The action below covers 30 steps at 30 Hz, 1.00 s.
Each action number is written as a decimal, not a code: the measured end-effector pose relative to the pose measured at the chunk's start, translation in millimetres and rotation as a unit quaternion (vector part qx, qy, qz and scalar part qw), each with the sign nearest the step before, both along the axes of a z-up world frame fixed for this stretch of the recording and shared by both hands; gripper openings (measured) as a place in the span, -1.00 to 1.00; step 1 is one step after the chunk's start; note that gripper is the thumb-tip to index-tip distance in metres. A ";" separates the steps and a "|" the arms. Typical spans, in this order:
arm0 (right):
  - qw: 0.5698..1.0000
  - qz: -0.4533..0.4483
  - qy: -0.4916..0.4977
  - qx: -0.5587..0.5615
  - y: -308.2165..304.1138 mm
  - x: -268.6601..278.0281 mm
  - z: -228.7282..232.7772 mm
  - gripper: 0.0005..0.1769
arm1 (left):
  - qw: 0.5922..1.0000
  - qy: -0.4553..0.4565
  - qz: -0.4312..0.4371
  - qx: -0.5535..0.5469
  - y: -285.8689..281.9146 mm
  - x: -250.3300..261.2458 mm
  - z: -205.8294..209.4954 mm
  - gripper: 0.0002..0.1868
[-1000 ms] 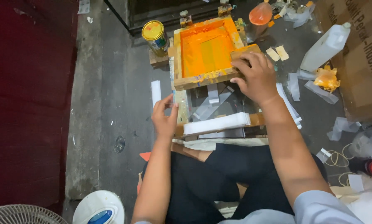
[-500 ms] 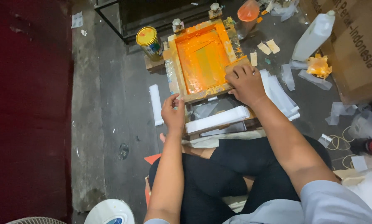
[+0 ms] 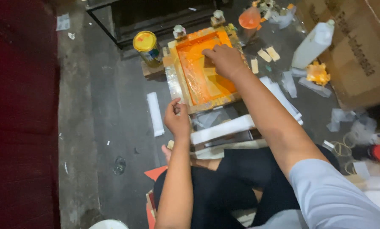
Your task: The person sits on the floor and uses a squeegee to spread orange ink across a screen printing frame. They place white rectangular sheets under the frame, pull the squeegee across the screen to apply ink, and then lift the printed sheets to place them on the floor.
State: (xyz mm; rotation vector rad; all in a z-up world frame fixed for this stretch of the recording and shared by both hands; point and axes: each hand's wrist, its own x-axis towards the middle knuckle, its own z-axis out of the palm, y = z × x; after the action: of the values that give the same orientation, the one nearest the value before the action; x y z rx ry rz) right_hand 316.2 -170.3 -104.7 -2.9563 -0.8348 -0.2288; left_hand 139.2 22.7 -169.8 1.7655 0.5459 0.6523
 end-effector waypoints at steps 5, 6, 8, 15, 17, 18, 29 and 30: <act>1.000 0.007 0.008 -0.003 37.2 67.1 -45.7 -0.54 | 0.998 0.015 0.013 -0.053 2.4 0.4 7.5 -0.79; 1.000 0.010 0.006 -0.010 40.6 78.1 -59.5 -0.77 | 0.997 0.016 0.015 -0.078 2.1 0.7 6.5 -0.78; 0.999 -0.009 0.013 -0.039 43.3 71.2 -53.2 -0.80 | 0.996 0.022 0.014 -0.087 0.4 3.6 7.9 -0.79; 0.996 -0.020 0.057 -0.059 39.0 30.7 -29.4 -0.93 | 0.996 0.019 0.003 -0.088 -7.1 -0.8 24.1 -0.80; 0.993 -0.014 0.089 -0.079 33.8 23.6 -30.1 -0.74 | 0.996 0.016 0.006 -0.084 -2.5 3.1 15.1 -0.80; 0.987 -0.007 0.125 -0.098 31.2 18.7 -31.3 -0.54 | 0.997 0.017 0.008 -0.080 -0.2 3.7 10.2 -0.80; 0.943 0.010 0.314 -0.113 15.8 -52.2 21.9 -0.79 | 0.995 -0.019 0.013 -0.098 -3.9 -3.8 14.5 -0.84; 0.950 -0.008 0.293 -0.109 19.3 -48.1 26.0 -0.67 | 0.994 -0.014 0.014 -0.103 -3.8 -4.1 17.6 -0.84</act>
State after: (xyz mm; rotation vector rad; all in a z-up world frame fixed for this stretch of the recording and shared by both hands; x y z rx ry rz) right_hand 268.1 -151.0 -78.8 -2.9412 -0.7797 0.7514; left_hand 135.1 18.9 -152.2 1.5559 0.5976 0.6166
